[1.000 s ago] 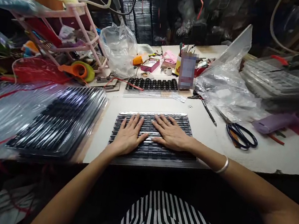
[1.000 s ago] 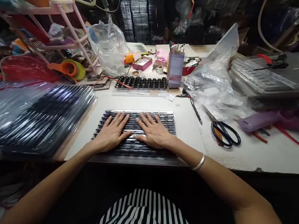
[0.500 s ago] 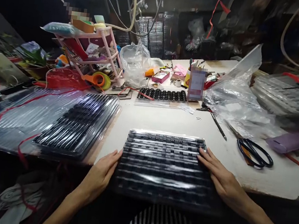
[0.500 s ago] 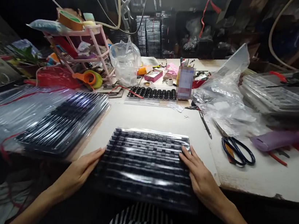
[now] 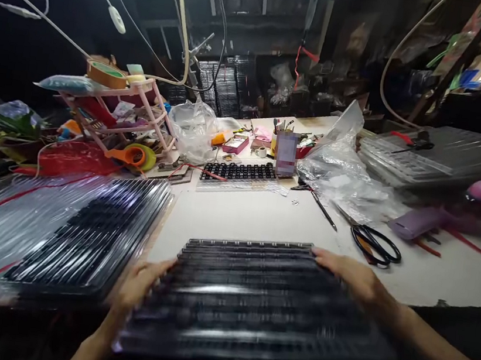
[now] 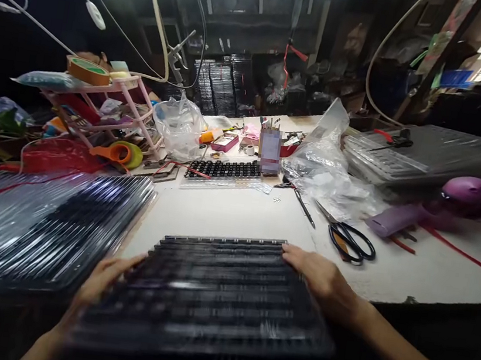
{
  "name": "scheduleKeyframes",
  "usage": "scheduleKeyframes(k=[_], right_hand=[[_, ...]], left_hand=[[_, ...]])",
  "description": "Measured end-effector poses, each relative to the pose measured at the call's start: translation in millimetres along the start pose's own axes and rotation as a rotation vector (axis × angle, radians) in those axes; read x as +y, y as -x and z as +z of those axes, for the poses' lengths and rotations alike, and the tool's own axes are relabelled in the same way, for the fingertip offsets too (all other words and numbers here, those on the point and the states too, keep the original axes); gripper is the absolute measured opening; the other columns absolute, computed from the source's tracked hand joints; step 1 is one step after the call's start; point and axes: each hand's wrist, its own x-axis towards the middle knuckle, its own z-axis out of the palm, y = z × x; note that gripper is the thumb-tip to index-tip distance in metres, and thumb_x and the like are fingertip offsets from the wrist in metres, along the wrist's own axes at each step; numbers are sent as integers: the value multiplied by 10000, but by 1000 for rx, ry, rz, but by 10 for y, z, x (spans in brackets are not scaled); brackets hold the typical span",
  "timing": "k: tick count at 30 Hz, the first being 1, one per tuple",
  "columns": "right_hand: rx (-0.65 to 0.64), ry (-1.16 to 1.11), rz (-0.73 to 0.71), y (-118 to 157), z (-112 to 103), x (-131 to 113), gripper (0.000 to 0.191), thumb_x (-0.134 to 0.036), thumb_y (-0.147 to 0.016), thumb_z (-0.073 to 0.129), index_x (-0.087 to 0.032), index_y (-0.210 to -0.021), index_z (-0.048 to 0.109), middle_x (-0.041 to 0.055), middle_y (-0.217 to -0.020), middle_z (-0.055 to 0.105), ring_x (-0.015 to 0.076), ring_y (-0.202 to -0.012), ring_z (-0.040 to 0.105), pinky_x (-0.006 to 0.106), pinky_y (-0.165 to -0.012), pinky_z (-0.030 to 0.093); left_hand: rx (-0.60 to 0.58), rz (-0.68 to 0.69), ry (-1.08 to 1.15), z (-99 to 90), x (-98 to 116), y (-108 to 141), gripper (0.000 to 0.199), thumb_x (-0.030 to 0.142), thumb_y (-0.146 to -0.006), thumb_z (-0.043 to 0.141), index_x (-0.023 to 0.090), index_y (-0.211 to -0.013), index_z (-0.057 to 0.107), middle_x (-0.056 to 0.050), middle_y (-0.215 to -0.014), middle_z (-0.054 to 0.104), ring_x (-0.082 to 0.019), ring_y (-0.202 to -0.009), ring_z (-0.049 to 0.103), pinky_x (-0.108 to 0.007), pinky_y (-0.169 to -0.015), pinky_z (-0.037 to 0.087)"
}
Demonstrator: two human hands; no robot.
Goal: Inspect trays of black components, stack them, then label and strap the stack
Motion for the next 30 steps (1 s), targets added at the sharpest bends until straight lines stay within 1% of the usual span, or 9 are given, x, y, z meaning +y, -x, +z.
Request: scheduleKeyframes(k=[3,5,10,14,17,20,22,26,30], right_hand=[[107,-18,270,-339,-37,-17,308,-360,-935,375,-143,-1059,554,104,-828,700,222,-732,675,339,-651,535],[103,-24,453,-576,6,-81,340,-430,-940,343,-155,-970,540,52,-651,652,198,-557,622,307,-527,473],[-274,68,758,-884,275,-124,440,-492,-949,252,-202,-752,519,53,-677,653,191,-631,627,276,-560,436],[-410,189,823,-816,478,-82,442,-479,-928,318,-136,-932,596,129,-700,667,282,-666,641,355,-576,437],[-374,347,735,-674,524,-137,505,-420,-935,319,-54,-1244,484,189,-858,672,327,-778,637,412,-628,448],[-250,481,486,-564,527,-224,442,-316,-945,322,-102,-1306,463,208,-1172,595,327,-1025,575,468,-804,423],[-234,474,346,-581,555,-271,399,-247,-951,303,-112,-1257,520,203,-1313,507,324,-1179,486,515,-925,350],[-372,288,125,-839,709,-323,421,-264,-955,323,-88,-1303,483,182,-1424,388,299,-1329,324,472,-1034,281],[-428,185,70,-1017,820,-320,464,-387,-951,333,-183,-1357,423,118,-1481,305,280,-1365,260,496,-1059,248]], left_hand=[[211,-172,5,-172,78,-380,396,468,-848,375,168,-871,632,-60,-694,632,-215,-651,604,-323,-606,470],[210,-275,-32,-230,125,-618,439,470,-892,308,169,-819,619,-38,-589,586,-196,-544,560,-301,-533,420],[-178,-442,-303,-36,108,-886,580,481,-914,197,185,-656,623,-114,-578,601,-267,-602,595,-341,-567,395],[-297,-470,-332,224,60,-784,568,481,-905,224,143,-770,661,-165,-655,634,-313,-695,623,-384,-634,426],[-346,-460,-312,255,109,-621,559,486,-909,243,96,-1124,580,-178,-853,665,-314,-814,628,-390,-697,438],[-370,-389,-298,206,211,-493,572,440,-926,256,91,-1368,355,-163,-1024,630,-286,-937,599,-376,-784,435],[-389,-349,-333,191,270,-478,553,397,-940,232,104,-1401,314,-149,-1018,610,-277,-935,589,-375,-801,432],[-440,-313,-411,217,264,-563,544,375,-943,219,100,-1395,343,-147,-970,592,-290,-888,580,-397,-781,435],[-398,-249,-110,204,71,-522,535,397,-933,285,131,-1392,355,-123,-1024,595,-252,-977,556,-373,-878,412]])
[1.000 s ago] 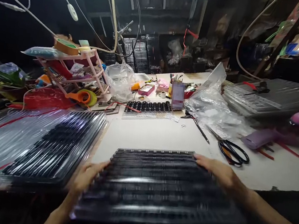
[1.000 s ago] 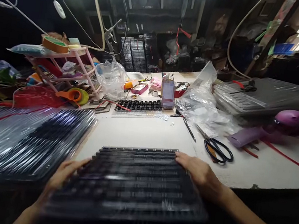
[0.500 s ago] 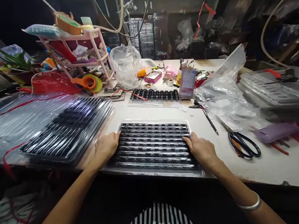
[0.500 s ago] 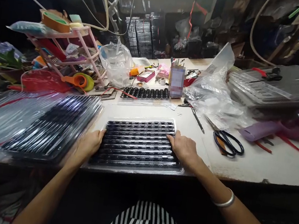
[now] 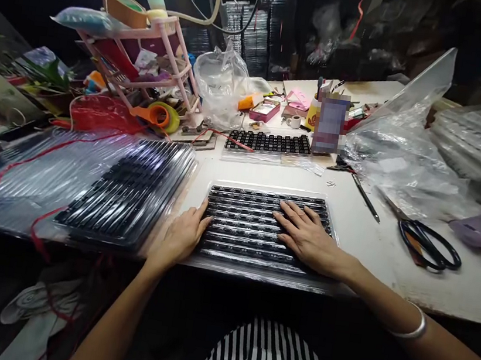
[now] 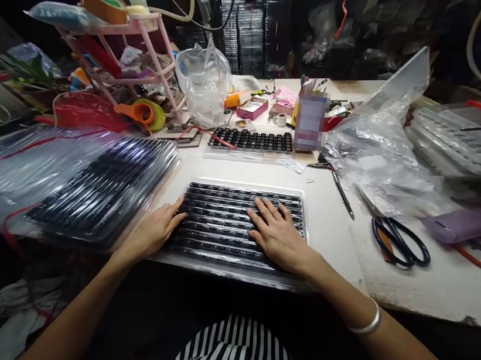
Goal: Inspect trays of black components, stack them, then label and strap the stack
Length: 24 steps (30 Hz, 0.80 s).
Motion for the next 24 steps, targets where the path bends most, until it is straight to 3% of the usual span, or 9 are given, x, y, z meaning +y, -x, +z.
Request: scheduleKeyframes(k=[2,5,8,11,15,18,21,24], right_hand=[[49,-6,79,41,29,46,469,-417,-949,321,-186,-1337,445,110,-1454,364,275,-1347,300,511,-1055,251],[203,14,357,235,105,188,505,-425,-936,325,-103,-1293,479,182,-1379,452,318,-1283,387,546,-1020,290],[287,-50,625,439,174,324,548,-472,-907,356,-88,-1274,491,223,-1335,480,364,-1228,436,588,-974,338],[303,-273,770,519,177,344,566,-523,-875,397,-125,-1261,513,194,-1343,484,354,-1244,428,581,-991,356],[358,-618,837,452,54,251,585,-510,-833,501,-162,-1303,483,130,-1420,412,298,-1306,372,513,-1080,305],[444,-943,902,392,-110,200,518,-471,-793,593,-210,-1238,549,83,-1377,478,276,-1295,397,502,-1110,256],[577,-1236,932,356,-297,154,424,-384,-763,648,-252,-1162,595,49,-1324,538,246,-1267,440,466,-1104,281],[537,-1448,810,327,-435,106,582,-340,-784,625,-299,-1326,418,62,-1167,649,254,-1126,575,525,-1038,365]], left_hand=[[46,31,269,12,-130,60,495,381,-928,321,159,-1362,407,-99,-1067,593,-216,-1017,541,-346,-918,396],[104,-2,541,19,-259,166,460,358,-900,411,172,-1317,471,-54,-989,596,-176,-937,549,-320,-882,414],[109,-9,622,10,-285,221,407,349,-878,470,188,-1242,555,-32,-905,577,-164,-883,543,-307,-841,422],[98,18,651,9,-274,223,368,340,-878,474,194,-1192,598,-33,-881,564,-166,-885,537,-298,-815,424],[102,47,617,24,-260,234,382,320,-896,445,184,-1233,563,-27,-853,532,-154,-842,524,-292,-795,429],[88,62,553,25,-229,267,396,307,-911,410,187,-1271,526,-40,-893,529,-161,-865,522,-314,-832,427],[73,49,531,24,-200,289,406,322,-913,402,200,-1283,514,-50,-929,533,-172,-891,524,-333,-854,427],[110,-27,649,31,-223,288,426,390,-892,445,198,-1261,538,-53,-971,561,-172,-913,534,-327,-873,422]])
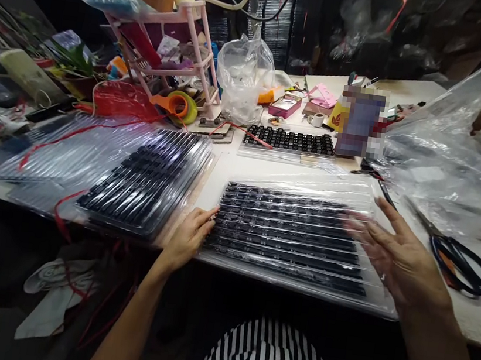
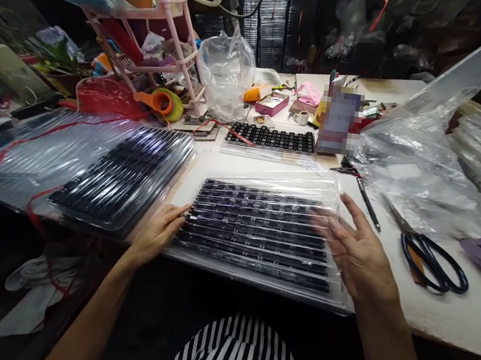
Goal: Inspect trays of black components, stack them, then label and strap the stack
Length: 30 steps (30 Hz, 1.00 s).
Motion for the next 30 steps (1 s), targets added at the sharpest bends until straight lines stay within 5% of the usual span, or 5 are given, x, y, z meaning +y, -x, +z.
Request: scheduleKeyframes(k=[3,7,16,21,30], right_hand=[[-114,-106,-48,-5,-1,-56,611,-292,-834,553,-301,-1387,294,56,-1011,707,278,-1031,631,597,-979,400],[128,-271,-189,-46,-79,-85,259,-286,-873,488,-289,-1116,578,25,-1165,646,237,-1182,531,447,-1092,340],[-11,-179,-195,124,107,-178,171,-332,-882,494,-247,-980,606,48,-1005,698,250,-976,654,468,-812,550],[-54,-178,-249,144,27,-242,166,-291,-896,491,-219,-992,605,53,-972,712,235,-921,675,375,-696,586],[9,-309,-185,-65,-267,-286,231,-251,-793,623,-121,-984,630,103,-795,733,234,-708,706,262,-500,583]], left_hand=[[235,-157,364,-52,-35,-4,485,495,-879,428,170,-1210,568,-67,-1000,603,-159,-870,570,-317,-821,446],[441,-214,704,-150,114,8,395,461,-835,532,134,-1023,650,-64,-873,662,-149,-805,613,-305,-792,467],[-82,-110,950,157,1028,-276,529,431,-788,639,146,-1210,499,-137,-1125,636,-235,-964,639,-411,-845,505],[49,-116,956,152,1116,-431,217,325,-793,641,115,-787,590,-28,-712,680,-155,-677,669,-311,-691,540],[107,-243,898,-150,920,-483,123,208,-792,614,105,-726,628,-49,-676,693,-135,-620,664,-207,-577,531]])
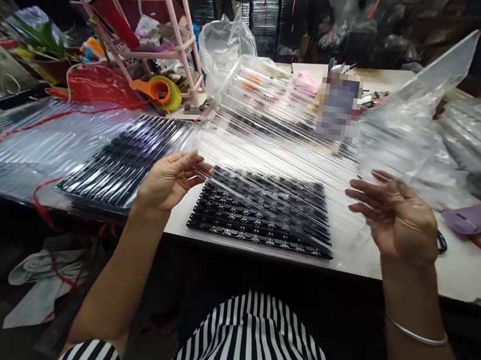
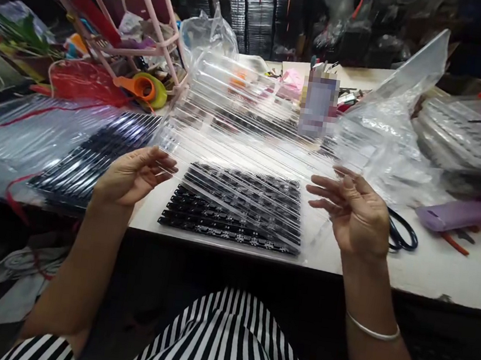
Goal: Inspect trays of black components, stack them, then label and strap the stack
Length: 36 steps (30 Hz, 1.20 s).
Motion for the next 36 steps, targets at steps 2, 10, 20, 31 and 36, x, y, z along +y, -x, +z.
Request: scheduleKeyframes(k=[2,10,20,31,36], right_hand=[[12,-50,-18,-30,-9,-1,252,-267,-820,595,-116,-1021,623,109,-843,731,217,-755,706,250,-572,592],[-176,-8,135,-105,73,-25,267,-222,-856,513,-119,-1081,614,121,-986,709,204,-946,666,310,-843,547],[-184,106,159,-257,68,-39,229,-190,-780,635,-127,-999,616,97,-804,729,160,-676,696,231,-627,575],[385,-262,169,-145,-598,395,219,-32,-805,475,-151,-819,658,34,-772,691,102,-753,679,152,-657,566],[425,-274,186,-74,-700,419,226,-51,-822,455,-135,-864,660,53,-805,670,84,-713,654,120,-590,550]], left_hand=[[17,-41,-8,-12,-22,-13,130,165,-818,573,99,-725,636,-56,-674,694,-125,-605,660,-176,-535,515],[139,63,94,75,1,-71,276,111,-885,466,121,-653,616,-39,-672,698,-120,-674,681,-217,-692,561],[-39,175,-107,-311,-159,-382,340,419,-890,451,145,-914,651,-71,-827,706,-173,-840,673,-297,-786,542],[-92,449,-1061,-477,-522,-957,209,379,-705,618,200,-765,709,-46,-797,627,-187,-762,570,-333,-777,451],[-202,448,-1201,-477,-525,-1047,194,332,-713,595,211,-807,715,-29,-803,539,-165,-720,528,-319,-727,450]])
